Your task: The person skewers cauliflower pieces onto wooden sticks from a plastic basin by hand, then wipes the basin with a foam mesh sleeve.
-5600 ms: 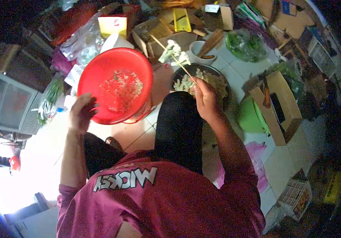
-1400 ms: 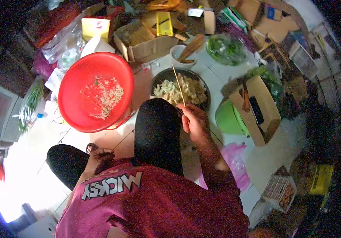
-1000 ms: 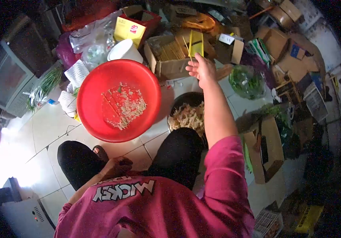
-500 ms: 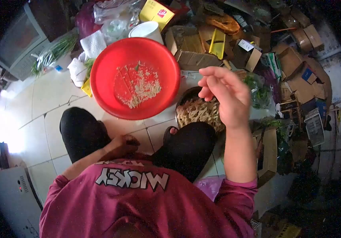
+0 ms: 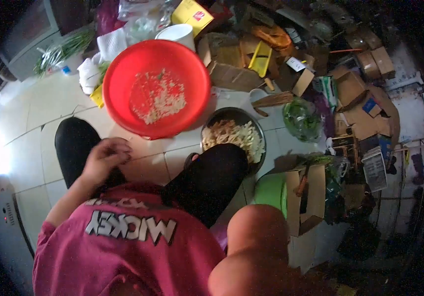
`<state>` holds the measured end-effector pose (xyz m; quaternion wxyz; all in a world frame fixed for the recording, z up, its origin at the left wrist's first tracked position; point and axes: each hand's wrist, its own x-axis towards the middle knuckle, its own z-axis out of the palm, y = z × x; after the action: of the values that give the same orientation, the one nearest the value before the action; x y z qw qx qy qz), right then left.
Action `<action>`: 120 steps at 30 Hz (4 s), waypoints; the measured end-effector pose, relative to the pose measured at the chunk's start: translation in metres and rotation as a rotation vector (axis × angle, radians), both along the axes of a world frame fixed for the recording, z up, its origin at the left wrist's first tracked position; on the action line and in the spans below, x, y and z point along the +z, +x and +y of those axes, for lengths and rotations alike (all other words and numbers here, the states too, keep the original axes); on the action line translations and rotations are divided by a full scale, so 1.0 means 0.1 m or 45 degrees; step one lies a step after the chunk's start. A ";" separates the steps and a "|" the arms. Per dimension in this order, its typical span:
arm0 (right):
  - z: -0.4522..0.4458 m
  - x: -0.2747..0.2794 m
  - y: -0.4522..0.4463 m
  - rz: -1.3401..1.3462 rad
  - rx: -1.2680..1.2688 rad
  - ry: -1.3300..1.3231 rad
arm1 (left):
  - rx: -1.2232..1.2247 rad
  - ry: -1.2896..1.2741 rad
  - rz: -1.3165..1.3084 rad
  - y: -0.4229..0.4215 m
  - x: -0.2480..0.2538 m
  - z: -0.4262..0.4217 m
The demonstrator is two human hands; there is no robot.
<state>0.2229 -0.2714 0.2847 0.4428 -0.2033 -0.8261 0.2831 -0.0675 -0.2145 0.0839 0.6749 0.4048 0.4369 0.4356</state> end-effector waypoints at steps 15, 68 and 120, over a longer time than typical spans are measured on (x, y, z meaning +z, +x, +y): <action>-1.49 0.77 1.79 -0.458 0.021 0.159 | 0.700 1.095 -0.506 0.62 1.03 0.09; 0.17 0.12 0.42 0.430 -0.424 0.161 | 0.222 1.759 0.348 -0.56 2.05 0.42; 2.65 -3.06 -1.06 -1.342 -0.675 -0.794 | -1.283 0.992 1.445 0.39 -0.31 1.33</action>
<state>0.1171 -0.0059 -0.0208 -0.0453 -0.6293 -0.7334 0.2530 -0.0290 -0.0819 0.0531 0.2794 0.9111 0.2955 -0.0665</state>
